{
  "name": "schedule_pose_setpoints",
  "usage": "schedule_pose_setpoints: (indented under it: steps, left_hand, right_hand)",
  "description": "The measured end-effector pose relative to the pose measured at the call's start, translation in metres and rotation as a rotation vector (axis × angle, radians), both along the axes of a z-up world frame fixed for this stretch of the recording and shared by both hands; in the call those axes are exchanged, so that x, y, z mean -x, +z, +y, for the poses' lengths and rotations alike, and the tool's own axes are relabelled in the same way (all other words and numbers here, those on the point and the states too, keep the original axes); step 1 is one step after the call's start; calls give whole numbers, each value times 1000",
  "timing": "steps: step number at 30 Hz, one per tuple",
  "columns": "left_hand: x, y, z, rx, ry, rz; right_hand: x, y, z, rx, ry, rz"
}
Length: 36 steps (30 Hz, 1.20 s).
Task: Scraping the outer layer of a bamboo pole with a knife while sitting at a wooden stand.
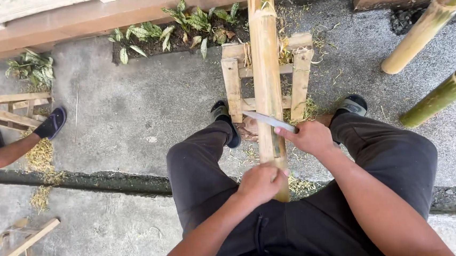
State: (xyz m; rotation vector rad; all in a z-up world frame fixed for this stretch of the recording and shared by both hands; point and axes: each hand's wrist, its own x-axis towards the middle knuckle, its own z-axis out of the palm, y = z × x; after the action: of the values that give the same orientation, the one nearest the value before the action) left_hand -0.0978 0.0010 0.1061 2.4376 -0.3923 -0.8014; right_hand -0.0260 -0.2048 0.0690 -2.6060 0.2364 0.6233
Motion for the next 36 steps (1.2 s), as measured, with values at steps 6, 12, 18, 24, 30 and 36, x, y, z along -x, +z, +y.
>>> schedule_pose_setpoints:
  steps: [6, 12, 18, 24, 30, 36]
  left_hand:
    - [-51, 4, 17, 152, 112, -653]
    - [-46, -38, 25, -84, 46, -513]
    - [-21, -58, 27, -104, -30, -401]
    - [-38, -44, 6, -135, -13, -629]
    - [-60, -68, -3, -219, 46, -719]
    - [-67, -77, -1, -169, 101, -736]
  right_hand:
    - [22, 6, 10, 108, 112, -85]
    - [60, 17, 11, 86, 190, 38]
    - [75, 19, 7, 132, 232, 87]
    - [71, 15, 8, 135, 195, 24]
    - [58, 2, 12, 113, 174, 6]
    - [42, 7, 13, 149, 194, 64]
